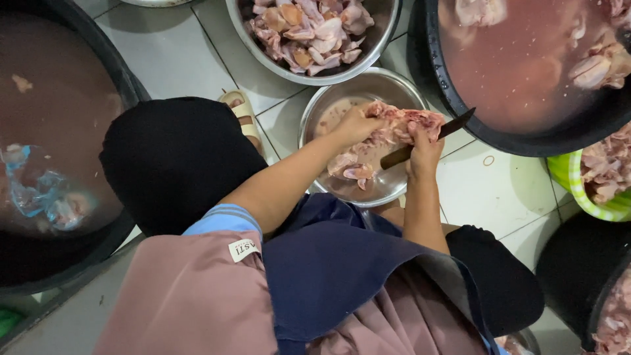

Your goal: The person is cleaning and cutting raw chicken pieces using a knife, then placing them into metal bowls.

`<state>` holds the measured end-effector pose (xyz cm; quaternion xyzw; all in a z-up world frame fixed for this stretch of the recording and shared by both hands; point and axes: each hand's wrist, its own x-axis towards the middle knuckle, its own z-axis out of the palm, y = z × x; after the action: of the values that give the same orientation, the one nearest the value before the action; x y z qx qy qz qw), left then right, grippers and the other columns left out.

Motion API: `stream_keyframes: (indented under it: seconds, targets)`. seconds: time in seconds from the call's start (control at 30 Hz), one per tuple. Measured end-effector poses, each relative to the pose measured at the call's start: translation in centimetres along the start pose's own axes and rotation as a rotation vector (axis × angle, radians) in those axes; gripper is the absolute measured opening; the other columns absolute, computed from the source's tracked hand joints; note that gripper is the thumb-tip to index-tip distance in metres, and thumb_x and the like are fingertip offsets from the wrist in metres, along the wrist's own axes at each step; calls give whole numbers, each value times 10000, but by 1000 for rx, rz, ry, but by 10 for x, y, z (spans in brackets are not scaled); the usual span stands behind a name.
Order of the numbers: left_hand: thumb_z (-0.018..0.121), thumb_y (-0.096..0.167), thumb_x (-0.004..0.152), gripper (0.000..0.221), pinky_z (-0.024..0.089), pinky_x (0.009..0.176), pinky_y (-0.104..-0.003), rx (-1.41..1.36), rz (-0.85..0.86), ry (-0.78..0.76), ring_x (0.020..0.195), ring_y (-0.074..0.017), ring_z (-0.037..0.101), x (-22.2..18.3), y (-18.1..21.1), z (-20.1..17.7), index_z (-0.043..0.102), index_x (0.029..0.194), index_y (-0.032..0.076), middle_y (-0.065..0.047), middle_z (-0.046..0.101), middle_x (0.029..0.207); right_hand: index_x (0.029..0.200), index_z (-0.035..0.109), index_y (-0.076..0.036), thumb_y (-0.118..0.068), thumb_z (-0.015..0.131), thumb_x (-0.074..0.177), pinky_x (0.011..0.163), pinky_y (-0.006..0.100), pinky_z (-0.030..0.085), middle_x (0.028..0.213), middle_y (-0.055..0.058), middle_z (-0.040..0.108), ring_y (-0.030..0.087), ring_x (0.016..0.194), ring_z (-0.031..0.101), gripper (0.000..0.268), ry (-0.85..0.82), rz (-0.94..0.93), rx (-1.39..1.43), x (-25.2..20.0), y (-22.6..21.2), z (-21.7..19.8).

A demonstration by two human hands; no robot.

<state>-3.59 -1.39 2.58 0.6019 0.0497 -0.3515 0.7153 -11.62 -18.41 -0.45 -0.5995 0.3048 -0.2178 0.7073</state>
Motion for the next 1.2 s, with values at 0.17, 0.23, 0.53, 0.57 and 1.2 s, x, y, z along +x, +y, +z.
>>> stream_keyframes:
  seconds: [0.17, 0.23, 0.53, 0.57, 1.2]
  targets:
    - [805, 160, 762, 310, 613, 452, -432, -381, -259, 207, 573, -309, 708, -1, -7, 10, 690, 1012, 17, -191, 689, 826, 961, 583, -194, -121, 651, 917, 469, 241, 459, 635, 40, 527, 126, 469, 541, 109, 282, 379, 318, 6, -15, 12]
    - [802, 215, 787, 301, 604, 435, -373, -353, -227, 220, 554, -290, 715, -9, 20, 3, 686, 995, 31, -181, 683, 808, 954, 561, -210, -95, 619, 928, 457, 214, 440, 675, 18, 562, 95, 483, 533, 132, 319, 367, 301, 18, 7, -17]
    - [826, 327, 753, 460, 608, 794, -402, 174, -56, 163, 942, -321, 749, -30, 12, -4, 740, 1139, 90, -166, 760, 999, 1072, 653, -115, -191, 681, 920, 419, 376, 534, 632, 124, 668, 233, 490, 668, 172, 288, 599, -101, 26, 167, -66]
    - [838, 350, 739, 443, 618, 791, -381, 257, -41, 166, 931, -289, 762, -16, -5, -4, 745, 1115, 136, -108, 777, 965, 1096, 592, -101, -273, 610, 982, 382, 399, 484, 610, 138, 672, 267, 471, 661, 207, 299, 637, -142, 35, 195, -77]
    - [822, 212, 724, 403, 631, 548, -494, -263, -210, 282, 769, -311, 724, -25, 38, -15, 709, 1082, 63, -140, 721, 921, 1034, 746, 36, -678, 342, 999, 983, 487, 475, 1048, 235, 744, 354, 1110, 676, 822, -121, 464, -765, -28, 43, -2]
